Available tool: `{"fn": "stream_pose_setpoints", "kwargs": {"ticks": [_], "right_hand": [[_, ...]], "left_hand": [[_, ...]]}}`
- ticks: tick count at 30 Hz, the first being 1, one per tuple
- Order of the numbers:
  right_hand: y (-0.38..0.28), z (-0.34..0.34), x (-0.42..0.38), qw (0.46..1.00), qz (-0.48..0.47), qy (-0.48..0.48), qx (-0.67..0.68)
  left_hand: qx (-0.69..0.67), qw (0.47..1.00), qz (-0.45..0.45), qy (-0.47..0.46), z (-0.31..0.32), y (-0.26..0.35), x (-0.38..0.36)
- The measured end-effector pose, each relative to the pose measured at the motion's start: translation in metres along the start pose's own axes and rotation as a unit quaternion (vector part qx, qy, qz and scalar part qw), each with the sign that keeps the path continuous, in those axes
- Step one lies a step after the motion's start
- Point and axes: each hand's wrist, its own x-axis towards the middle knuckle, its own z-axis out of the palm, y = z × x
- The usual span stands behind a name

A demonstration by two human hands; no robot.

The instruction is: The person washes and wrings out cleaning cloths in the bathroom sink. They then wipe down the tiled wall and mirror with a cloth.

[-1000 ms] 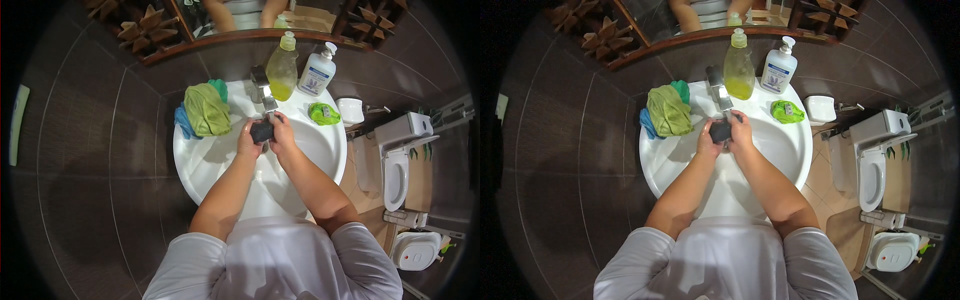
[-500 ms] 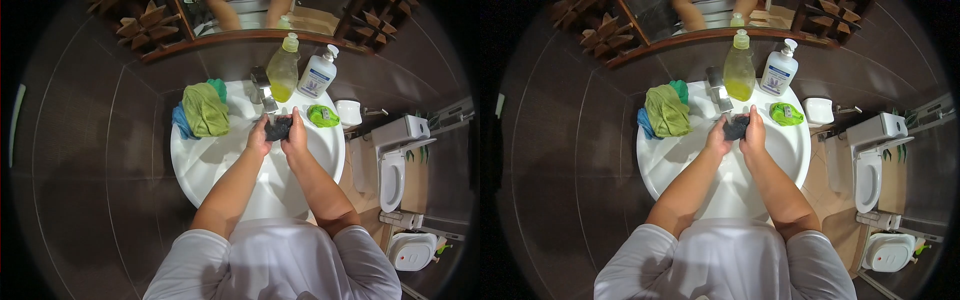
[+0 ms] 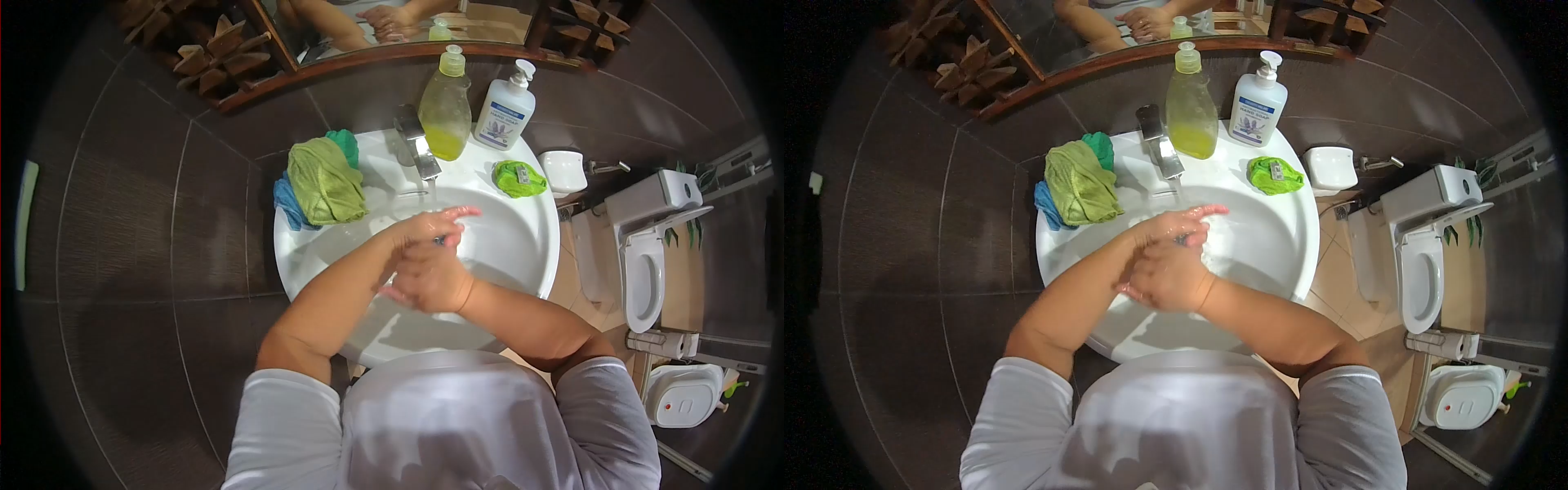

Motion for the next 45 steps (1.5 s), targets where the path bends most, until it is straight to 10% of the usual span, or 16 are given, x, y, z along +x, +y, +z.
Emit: {"fn": "stream_pose_setpoints", "kwargs": {"ticks": [7, 11, 13, 14, 16, 18, 21, 31, 34, 37, 40, 43, 45], "right_hand": [[-0.009, 0.043, -0.038, 0.944, -0.083, -0.318, -0.024], [0.005, 0.116, -0.093, 0.975, -0.038, -0.214, 0.047], [-0.004, 0.083, -0.077, 0.978, 0.015, -0.207, 0.011], [-0.008, 0.064, -0.061, 0.978, 0.014, -0.208, 0.011], [-0.01, 0.035, -0.033, 0.805, 0.025, -0.591, 0.031], [0.007, 0.014, -0.052, 0.931, 0.067, -0.324, 0.155], [0.03, -0.028, -0.039, 0.964, 0.163, -0.005, 0.212], [0.141, -0.111, -0.033, 0.842, 0.401, 0.188, 0.309], [0.18, -0.086, -0.062, 0.876, 0.478, -0.011, -0.061], [0.177, -0.071, -0.061, 0.854, 0.494, 0.053, -0.153], [0.162, -0.074, -0.053, 0.847, 0.473, 0.099, -0.223], [0.148, -0.076, -0.047, 0.865, 0.349, 0.211, -0.291], [0.127, -0.074, -0.036, 0.877, 0.318, 0.236, -0.273]], "left_hand": [[0.407, 0.909, -0.081, 0.039, 0.002, -0.033, 0.008], [0.513, 0.848, -0.103, 0.084, -0.01, -0.08, 0.027], [0.64, 0.763, 0.059, 0.07, -0.028, -0.112, 0.04], [0.64, 0.763, 0.06, 0.071, -0.026, -0.104, 0.038], [0.258, 0.951, -0.1, 0.139, -0.017, -0.078, 0.029], [0.098, 0.973, -0.082, 0.191, -0.028, -0.063, 0.014], [-0.267, 0.926, 0.052, 0.262, -0.038, -0.066, 0.013], [-0.036, 0.946, 0.125, 0.297, 0.013, -0.028, -0.021], [0.018, 0.93, 0.174, 0.323, -0.003, -0.023, -0.03], [0.34, 0.721, 0.361, 0.483, -0.031, -0.007, -0.047], [0.581, 0.404, 0.346, 0.616, -0.039, 0.03, -0.083], [0.569, 0.289, 0.213, 0.74, -0.074, 0.045, -0.084], [0.548, 0.356, 0.169, 0.738, -0.083, 0.054, -0.091]]}}
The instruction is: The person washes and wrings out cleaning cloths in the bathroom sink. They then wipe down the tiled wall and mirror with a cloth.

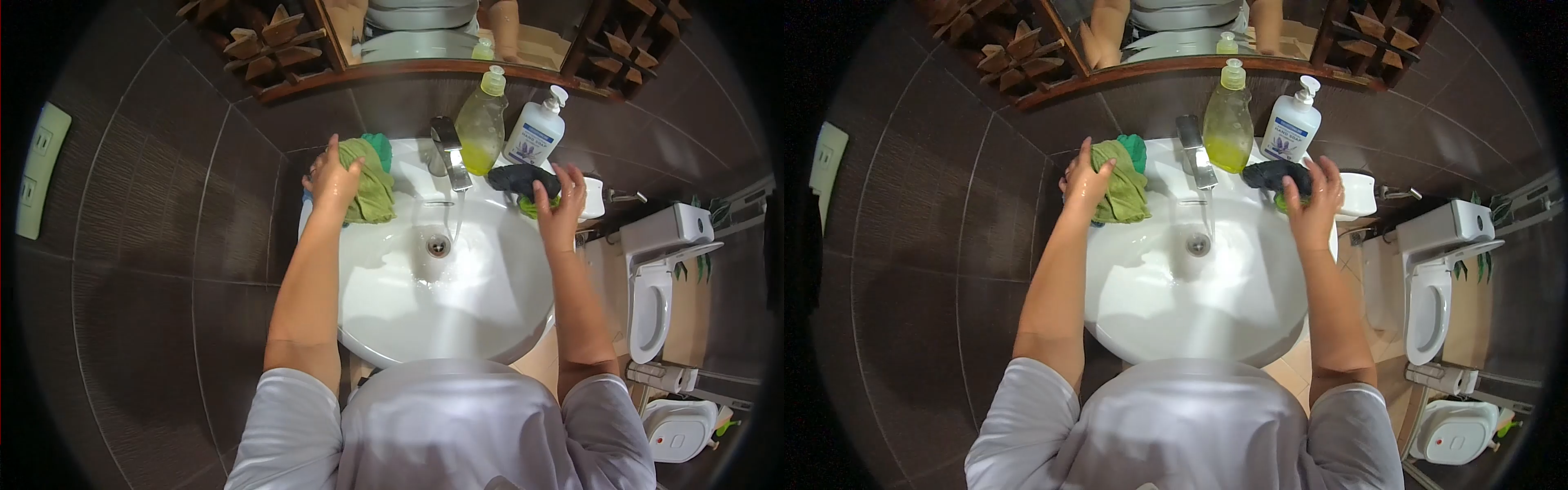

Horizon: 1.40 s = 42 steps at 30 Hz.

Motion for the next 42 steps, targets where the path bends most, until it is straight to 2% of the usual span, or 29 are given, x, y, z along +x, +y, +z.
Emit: {"fn": "stream_pose_setpoints", "kwargs": {"ticks": [2, 4, 6, 7, 9, 10, 12, 13, 14, 15, 16, 20, 21, 22, 23, 25, 26, 27, 28, 29, 30, 33, 34, 35, 36, 38, 39, 40, 42], "right_hand": [[-0.02, -0.005, -0.008, 0.985, -0.091, -0.023, 0.146], [-0.032, -0.003, -0.018, 0.946, -0.133, -0.139, 0.26], [-0.042, 0.008, -0.031, 0.888, -0.075, -0.29, 0.347], [-0.046, 0.017, -0.039, 0.89, -0.071, -0.289, 0.346], [-0.053, 0.033, -0.052, 0.772, 0.213, -0.426, 0.423], [-0.056, 0.036, -0.055, 0.771, 0.214, -0.427, 0.422], [-0.063, 0.04, -0.058, 0.463, 0.532, -0.389, 0.593], [-0.073, 0.036, -0.057, 0.453, 0.521, -0.347, 0.635], [-0.068, 0.04, -0.06, 0.453, 0.521, -0.348, 0.634], [-0.058, 0.049, -0.066, 0.508, 0.499, -0.377, 0.592], [-0.052, 0.052, -0.067, 0.561, 0.474, -0.404, 0.546], [-0.036, 0.056, -0.066, 0.584, 0.468, -0.472, 0.465], [-0.037, 0.058, -0.066, 0.635, 0.438, -0.482, 0.415], [-0.036, 0.059, -0.069, 0.682, 0.405, -0.489, 0.361], [-0.03, 0.062, -0.076, 0.683, 0.406, -0.489, 0.361], [-0.013, 0.065, -0.093, 0.76, 0.204, -0.577, 0.217], [-0.006, 0.062, -0.099, 0.761, 0.202, -0.578, 0.216], [-0.004, 0.054, -0.105, 0.765, 0.081, -0.626, 0.125], [-0.009, 0.042, -0.104, 0.75, -0.04, -0.659, 0.031], [-0.012, 0.029, -0.1, 0.764, -0.044, -0.644, 0.016], [-0.005, 0.034, -0.101, 0.764, -0.042, -0.644, 0.016], [0.014, 0.046, -0.086, 0.782, 0.135, -0.581, 0.184], [0.007, 0.039, -0.072, 0.782, 0.135, -0.58, 0.184], [-0.003, 0.034, -0.058, 0.768, 0.214, -0.544, 0.263], [-0.013, 0.032, -0.048, 0.743, 0.289, -0.5, 0.339], [-0.029, 0.036, -0.037, 0.745, 0.285, -0.493, 0.346], [-0.037, 0.037, -0.033, 0.748, 0.283, -0.485, 0.353], [-0.046, 0.037, -0.028, 0.749, 0.282, -0.485, 0.354], [-0.059, 0.035, -0.022, 0.63, 0.46, -0.412, 0.47]], "left_hand": [[-0.012, 0.997, -0.038, -0.071, -0.01, 0.0, 0.005], [-0.161, 0.984, 0.05, -0.049, -0.03, 0.004, 0.001], [-0.202, 0.975, 0.091, -0.011, -0.04, 0.017, -0.019], [-0.278, 0.95, 0.141, 0.009, -0.047, 0.026, -0.033], [-0.361, 0.91, 0.205, 0.023, -0.057, 0.044, -0.058], [-0.37, 0.902, 0.221, 0.019, -0.059, 0.052, -0.066], [-0.382, 0.899, 0.211, 0.022, -0.028, 0.052, -0.083], [-0.472, 0.874, 0.108, -0.045, -0.01, 0.051, -0.093], [-0.552, 0.826, 0.003, -0.112, 0.005, 0.047, -0.101], [-0.552, 0.826, 0.002, -0.111, 0.015, 0.042, -0.105], [-0.514, 0.829, -0.021, -0.22, 0.023, 0.038, -0.109], [-0.359, 0.786, -0.012, -0.503, 0.057, 0.031, -0.135], [-0.359, 0.786, -0.012, -0.504, 0.067, 0.026, -0.147], [-0.251, 0.834, 0.147, -0.468, 0.073, 0.022, -0.159], [-0.134, 0.849, 0.301, -0.412, 0.081, 0.018, -0.168], [-0.096, 0.838, 0.276, -0.462, 0.074, 0.026, -0.16], [-0.057, 0.821, 0.248, -0.511, 0.07, 0.03, -0.155], [-0.059, 0.822, 0.248, -0.51, 0.067, 0.035, -0.148], [-0.152, 0.838, 0.166, -0.498, 0.067, 0.041, -0.14], [-0.241, 0.84, 0.082, -0.479, 0.067, 0.046, -0.134], [-0.241, 0.839, 0.083, -0.481, 0.068, 0.049, -0.127], [-0.336, 0.859, 0.004, -0.386, 0.06, 0.051, -0.11], [-0.255, 0.913, 0.081, -0.306, 0.048, 0.051, -0.104], [-0.169, 0.948, 0.155, -0.22, 0.042, 0.052, -0.101], [-0.168, 0.948, 0.155, -0.219, 0.041, 0.052, -0.102], [-0.304, 0.892, 0.273, -0.193, 0.042, 0.056, -0.107], [-0.381, 0.85, 0.204, -0.301, 0.042, 0.062, -0.115], [-0.381, 0.85, 0.204, -0.3, 0.043, 0.066, -0.118], [-0.374, 0.885, 0.159, -0.227, 0.048, 0.069, -0.123]]}}
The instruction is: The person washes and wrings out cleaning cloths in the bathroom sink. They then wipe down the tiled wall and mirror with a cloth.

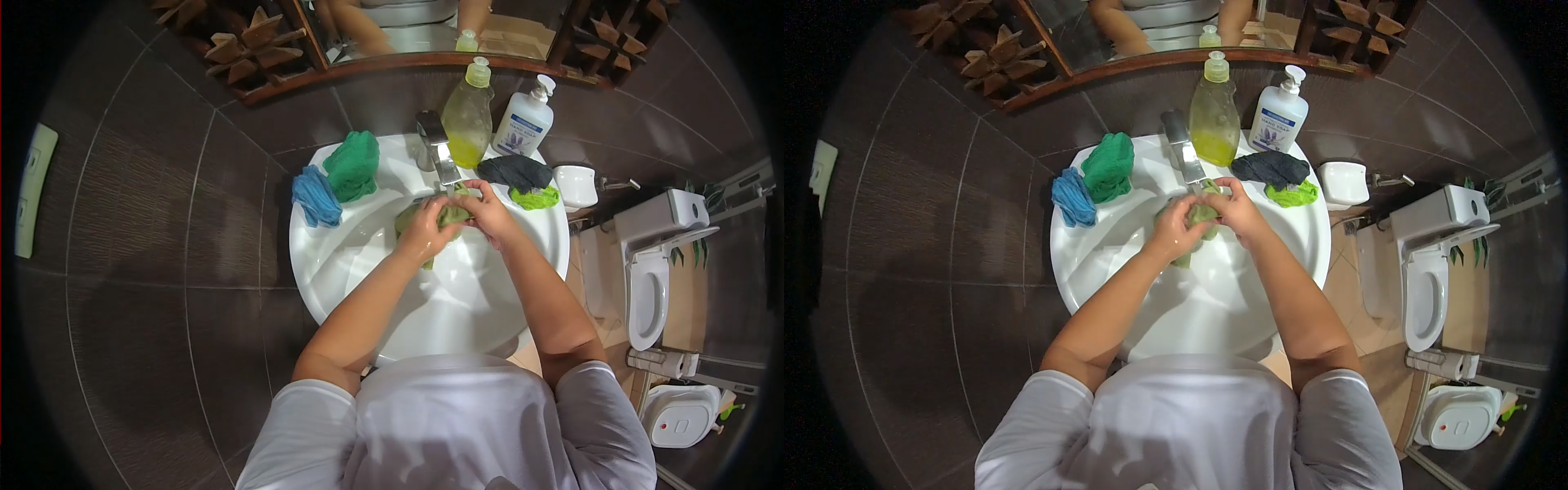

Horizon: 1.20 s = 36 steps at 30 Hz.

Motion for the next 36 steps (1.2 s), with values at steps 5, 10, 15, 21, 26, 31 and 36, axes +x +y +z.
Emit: {"fn": "stream_pose_setpoints", "kwargs": {"ticks": [5, 10, 15, 21, 26, 31, 36], "right_hand": [[0.005, -0.028, 0.004, 0.997, -0.056, -0.019, -0.059], [0.009, -0.037, -0.007, 0.659, -0.374, 0.106, -0.644], [0.033, -0.016, 0.011, 0.905, -0.228, 0.032, -0.359], [0.01, -0.037, 0.001, 0.986, -0.146, -0.011, -0.074], [0.024, -0.042, 0.012, 0.925, -0.178, 0.093, -0.321], [0.031, -0.026, 0.001, 0.862, -0.257, 0.084, -0.43], [0.018, -0.024, 0.0, 0.924, -0.238, -0.014, -0.3]], "left_hand": [[-0.316, 0.929, -0.19, -0.033, -0.026, -0.017, 0.019], [-0.278, 0.918, -0.265, -0.099, -0.029, -0.007, 0.029], [-0.239, 0.934, -0.234, -0.123, -0.015, 0.007, 0.033], [-0.087, 0.964, -0.176, -0.18, -0.03, -0.02, 0.032], [-0.323, 0.867, -0.356, -0.132, -0.023, 0.006, 0.032], [-0.066, 0.951, -0.244, -0.179, -0.005, 0.002, 0.034], [-0.194, 0.955, -0.185, -0.126, 0.006, -0.007, 0.032]]}}
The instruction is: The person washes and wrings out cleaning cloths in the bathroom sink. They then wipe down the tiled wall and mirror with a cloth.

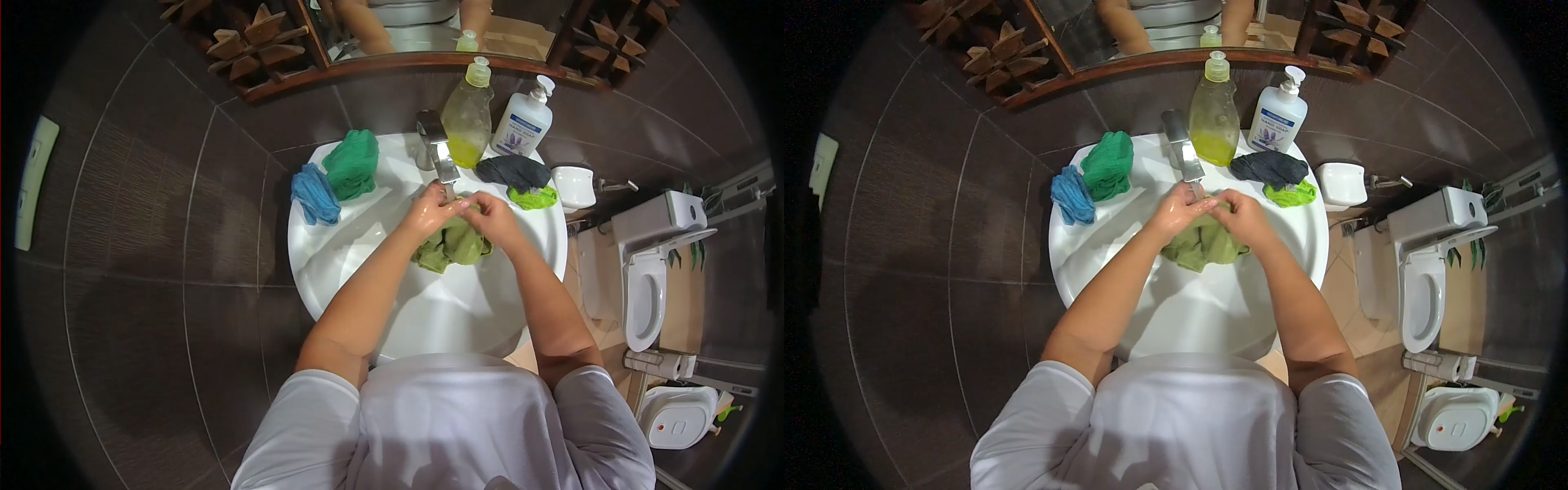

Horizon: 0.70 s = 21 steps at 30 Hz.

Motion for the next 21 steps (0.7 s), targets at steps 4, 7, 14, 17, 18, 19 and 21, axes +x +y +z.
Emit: {"fn": "stream_pose_setpoints", "kwargs": {"ticks": [4, 7, 14, 17, 18, 19, 21], "right_hand": [[0.01, -0.007, 0.009, 0.972, 0.008, 0.128, 0.198], [0.009, -0.002, 0.002, 0.994, -0.005, 0.097, 0.051], [0.016, -0.002, 0.006, 0.991, 0.096, 0.001, 0.091], [0.006, -0.008, 0.003, 0.978, 0.086, 0.051, 0.182], [0.006, -0.009, 0.003, 0.972, 0.092, 0.051, 0.211], [0.006, -0.009, 0.004, 0.964, 0.099, 0.05, 0.24], [0.002, -0.008, 0.003, 0.956, 0.106, 0.049, 0.269]], "left_hand": [[0.092, 0.985, -0.075, -0.126, -0.013, -0.007, -0.008], [-0.08, 0.993, -0.083, -0.036, -0.01, -0.003, -0.012], [-0.111, 0.993, -0.032, -0.003, -0.012, -0.002, -0.001], [-0.167, 0.985, -0.042, 0.011, -0.018, -0.003, -0.006], [-0.16, 0.986, -0.036, 0.015, -0.018, -0.006, -0.006], [-0.154, 0.987, -0.03, 0.019, -0.018, -0.009, -0.006], [-0.169, 0.985, -0.034, 0.009, -0.018, -0.012, -0.007]]}}
